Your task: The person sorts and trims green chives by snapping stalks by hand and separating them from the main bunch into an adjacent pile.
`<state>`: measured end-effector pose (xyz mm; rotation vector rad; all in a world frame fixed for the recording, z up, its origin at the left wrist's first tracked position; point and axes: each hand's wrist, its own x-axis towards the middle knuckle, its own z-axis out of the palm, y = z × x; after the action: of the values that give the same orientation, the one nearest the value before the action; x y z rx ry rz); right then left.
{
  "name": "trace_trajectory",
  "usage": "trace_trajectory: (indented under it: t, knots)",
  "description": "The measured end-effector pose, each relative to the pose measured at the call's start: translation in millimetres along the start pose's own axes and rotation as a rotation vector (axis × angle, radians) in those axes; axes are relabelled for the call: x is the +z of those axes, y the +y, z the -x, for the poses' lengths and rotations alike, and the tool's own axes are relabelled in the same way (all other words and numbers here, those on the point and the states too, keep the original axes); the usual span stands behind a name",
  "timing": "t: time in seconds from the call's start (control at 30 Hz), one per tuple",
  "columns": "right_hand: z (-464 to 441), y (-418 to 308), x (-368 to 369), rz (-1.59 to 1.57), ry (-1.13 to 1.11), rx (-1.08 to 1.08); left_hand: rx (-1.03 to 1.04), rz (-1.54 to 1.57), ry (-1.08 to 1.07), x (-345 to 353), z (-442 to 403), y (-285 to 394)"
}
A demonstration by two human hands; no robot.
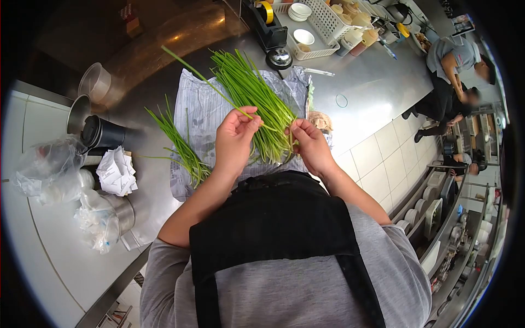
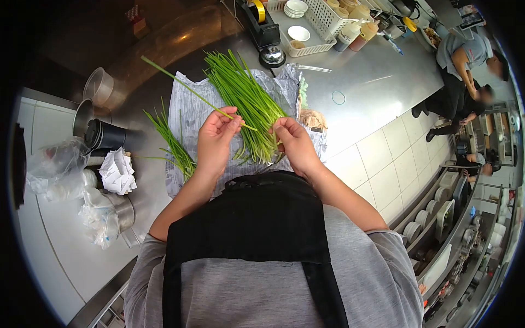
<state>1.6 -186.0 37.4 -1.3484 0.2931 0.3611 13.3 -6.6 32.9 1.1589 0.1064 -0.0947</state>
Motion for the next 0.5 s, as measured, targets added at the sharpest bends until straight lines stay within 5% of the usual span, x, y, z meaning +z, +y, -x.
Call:
trace_trajectory:
  t: [0.1, 0.27, 0.5]
  knots:
    - [-4.6, 10.3, -21.9, 0.085, 0.074, -0.027, 0.020, -0.006, -0.005, -3.7, 0.3, -0.4]
    - [-2.1, 17.7, -48.9, 0.923, 0.121, -0.381, 0.014, -0.027, -0.070, -10.4, 2.1, -6.5]
    - [-4.6, -7.3, -49.5, 0.937, 0.243, -0.520, -0.033, -0.089, -0.072, -16.6, 9.3, -4.0]
